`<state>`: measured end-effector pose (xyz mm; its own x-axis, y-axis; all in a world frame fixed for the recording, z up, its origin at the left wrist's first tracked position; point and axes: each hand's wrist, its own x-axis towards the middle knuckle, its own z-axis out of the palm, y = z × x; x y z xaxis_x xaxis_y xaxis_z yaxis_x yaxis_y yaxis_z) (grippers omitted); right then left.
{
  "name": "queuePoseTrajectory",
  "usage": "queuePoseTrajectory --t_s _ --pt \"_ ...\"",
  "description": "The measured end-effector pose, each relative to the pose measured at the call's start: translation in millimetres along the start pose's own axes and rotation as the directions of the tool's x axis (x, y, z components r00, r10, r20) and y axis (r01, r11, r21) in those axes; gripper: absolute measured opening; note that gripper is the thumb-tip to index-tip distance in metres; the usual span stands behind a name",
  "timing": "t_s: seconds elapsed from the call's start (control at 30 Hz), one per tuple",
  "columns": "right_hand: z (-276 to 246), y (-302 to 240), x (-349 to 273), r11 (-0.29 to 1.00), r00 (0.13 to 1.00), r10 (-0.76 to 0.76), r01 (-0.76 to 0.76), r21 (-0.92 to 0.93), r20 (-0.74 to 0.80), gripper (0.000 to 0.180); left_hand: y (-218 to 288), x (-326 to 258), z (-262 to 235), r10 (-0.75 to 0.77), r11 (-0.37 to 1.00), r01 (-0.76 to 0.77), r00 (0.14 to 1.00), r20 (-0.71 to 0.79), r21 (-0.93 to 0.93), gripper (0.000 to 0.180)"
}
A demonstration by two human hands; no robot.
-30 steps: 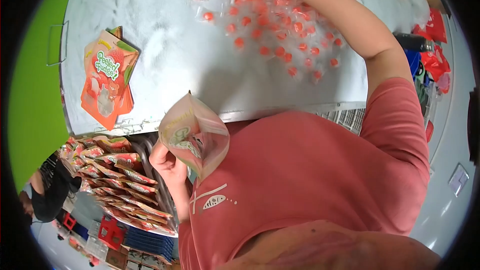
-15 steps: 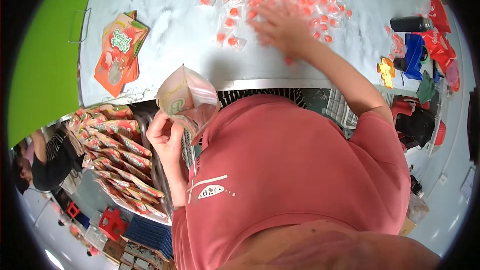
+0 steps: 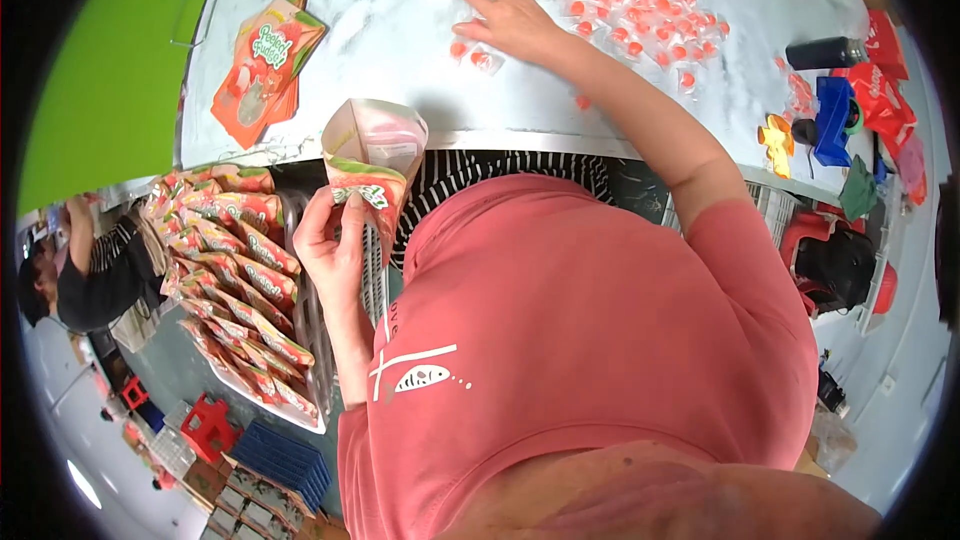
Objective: The recorder is manually picking up individual candies from a pile and placing them into plastic pouches before organizing the pouches.
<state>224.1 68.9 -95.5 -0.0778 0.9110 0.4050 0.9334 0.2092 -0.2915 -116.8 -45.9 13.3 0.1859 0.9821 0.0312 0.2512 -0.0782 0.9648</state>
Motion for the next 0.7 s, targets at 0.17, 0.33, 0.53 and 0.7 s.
queuePoseTrajectory --t_s 0.17,0.33,0.53,0.7 --pt "9 -41 -1 0.987 0.994 -0.098 0.091 0.129 0.048 0.050 -1 -11 -12 -0.049 0.999 0.049 0.998 -0.030 -0.012 0.011" --pt "-24 -41 -30 0.928 0.999 -0.004 0.017 0.371 -0.036 0.038 -24 -20 -21 -0.060 0.998 0.060 0.994 -0.086 0.000 0.013" --pt "-43 -45 -71 0.930 0.997 -0.064 0.076 0.360 -0.046 0.030 -26 -22 -22 -0.079 0.990 0.083 0.996 -0.040 0.117 0.017" --pt "-41 -56 -60 0.942 0.999 -0.040 0.037 0.334 0.001 0.037 -15 -21 -19 -0.027 0.977 0.035 0.999 -0.039 0.211 0.017"
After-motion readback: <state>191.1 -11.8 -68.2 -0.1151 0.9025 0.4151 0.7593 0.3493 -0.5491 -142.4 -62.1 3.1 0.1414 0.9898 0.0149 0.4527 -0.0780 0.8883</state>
